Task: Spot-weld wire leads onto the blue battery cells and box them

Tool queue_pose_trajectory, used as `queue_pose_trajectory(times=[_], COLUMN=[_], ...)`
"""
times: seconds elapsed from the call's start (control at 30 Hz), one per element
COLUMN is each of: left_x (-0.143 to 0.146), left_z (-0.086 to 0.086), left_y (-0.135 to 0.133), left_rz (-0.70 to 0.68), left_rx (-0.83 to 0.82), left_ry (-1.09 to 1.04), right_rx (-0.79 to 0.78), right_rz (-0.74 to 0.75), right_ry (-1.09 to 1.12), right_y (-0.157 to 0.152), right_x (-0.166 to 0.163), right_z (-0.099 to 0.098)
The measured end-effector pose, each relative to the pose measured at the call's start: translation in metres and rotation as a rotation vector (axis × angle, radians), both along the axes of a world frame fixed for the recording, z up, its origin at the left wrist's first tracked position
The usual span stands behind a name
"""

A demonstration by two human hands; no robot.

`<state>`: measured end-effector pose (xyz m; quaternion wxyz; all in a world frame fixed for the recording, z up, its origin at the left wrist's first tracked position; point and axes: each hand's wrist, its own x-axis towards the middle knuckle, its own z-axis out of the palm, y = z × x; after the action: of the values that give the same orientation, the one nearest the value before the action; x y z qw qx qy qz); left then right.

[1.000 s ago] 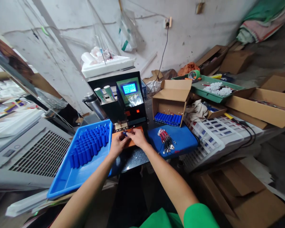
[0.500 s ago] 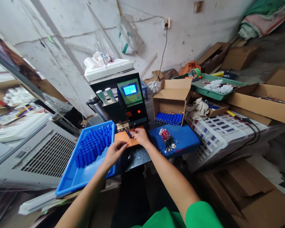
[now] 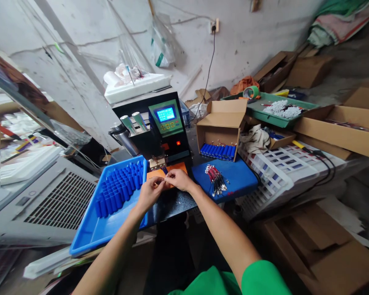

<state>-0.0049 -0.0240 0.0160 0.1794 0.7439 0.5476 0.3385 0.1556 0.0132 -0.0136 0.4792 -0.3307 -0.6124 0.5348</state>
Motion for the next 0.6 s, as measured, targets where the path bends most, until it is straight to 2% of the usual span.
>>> queue_pose_trajectory(times=[0.17, 0.37, 0.6], left_x=[-0.007, -0.002, 0.004], left_z=[-0.008, -0.016, -0.019], left_y=[-0.004, 0.009, 0.008], left_rz=[-0.06, -0.223, -0.15], left_rx=[0.124, 0.01, -0.031], left_ry=[0.032, 0.031, -0.126], right_rx=[-0.124, -0.263, -0.358], right_rz=[-0.064, -0.076, -0.122], right_ry=[0.129, 0.295, 0.468], right_y=[0.001, 0.003, 0.007], right_x=[0.005, 0.009, 0.009], right_z=[0.003, 0.002, 0.002])
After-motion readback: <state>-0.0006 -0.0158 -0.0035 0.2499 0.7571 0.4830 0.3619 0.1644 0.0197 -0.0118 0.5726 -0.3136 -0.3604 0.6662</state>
